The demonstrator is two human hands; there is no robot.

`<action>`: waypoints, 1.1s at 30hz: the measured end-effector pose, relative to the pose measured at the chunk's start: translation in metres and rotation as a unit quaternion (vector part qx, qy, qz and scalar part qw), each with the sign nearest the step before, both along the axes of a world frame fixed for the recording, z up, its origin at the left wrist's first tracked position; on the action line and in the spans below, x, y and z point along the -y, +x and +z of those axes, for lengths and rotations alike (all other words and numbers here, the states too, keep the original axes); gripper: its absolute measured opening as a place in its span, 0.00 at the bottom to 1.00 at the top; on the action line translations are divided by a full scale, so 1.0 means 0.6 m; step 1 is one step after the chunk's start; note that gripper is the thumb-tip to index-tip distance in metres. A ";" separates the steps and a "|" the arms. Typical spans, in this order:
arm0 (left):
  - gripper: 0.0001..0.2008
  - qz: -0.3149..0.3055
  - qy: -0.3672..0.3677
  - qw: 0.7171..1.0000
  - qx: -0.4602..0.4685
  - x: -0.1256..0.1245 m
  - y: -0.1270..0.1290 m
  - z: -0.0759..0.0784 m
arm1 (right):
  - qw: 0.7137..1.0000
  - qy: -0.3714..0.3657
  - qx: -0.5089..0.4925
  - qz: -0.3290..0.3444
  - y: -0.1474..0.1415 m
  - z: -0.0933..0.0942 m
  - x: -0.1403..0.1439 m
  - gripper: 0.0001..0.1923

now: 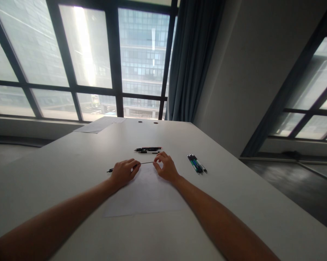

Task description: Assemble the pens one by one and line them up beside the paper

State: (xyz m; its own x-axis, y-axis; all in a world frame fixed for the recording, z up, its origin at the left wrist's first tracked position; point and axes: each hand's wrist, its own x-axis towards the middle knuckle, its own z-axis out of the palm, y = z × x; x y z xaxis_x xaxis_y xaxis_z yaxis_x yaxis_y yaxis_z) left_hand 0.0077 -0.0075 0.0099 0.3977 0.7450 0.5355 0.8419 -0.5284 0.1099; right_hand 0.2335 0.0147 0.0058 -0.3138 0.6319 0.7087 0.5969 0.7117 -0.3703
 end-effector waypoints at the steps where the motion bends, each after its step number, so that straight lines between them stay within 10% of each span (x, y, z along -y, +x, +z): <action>1: 0.15 0.001 -0.001 1.000 0.000 0.000 0.000 0.000 | 1.000 -0.002 0.002 0.003 0.000 0.001 0.001 0.02; 17: 0.14 0.003 -0.020 1.000 0.003 0.001 0.000 0.002 | 0.965 -0.031 0.120 -0.232 0.017 -0.006 -0.013 0.03; 33: 0.33 -0.070 0.020 0.996 -0.043 -0.011 -0.004 -0.005 | 0.972 0.021 0.107 -0.207 -0.002 0.010 0.003 0.02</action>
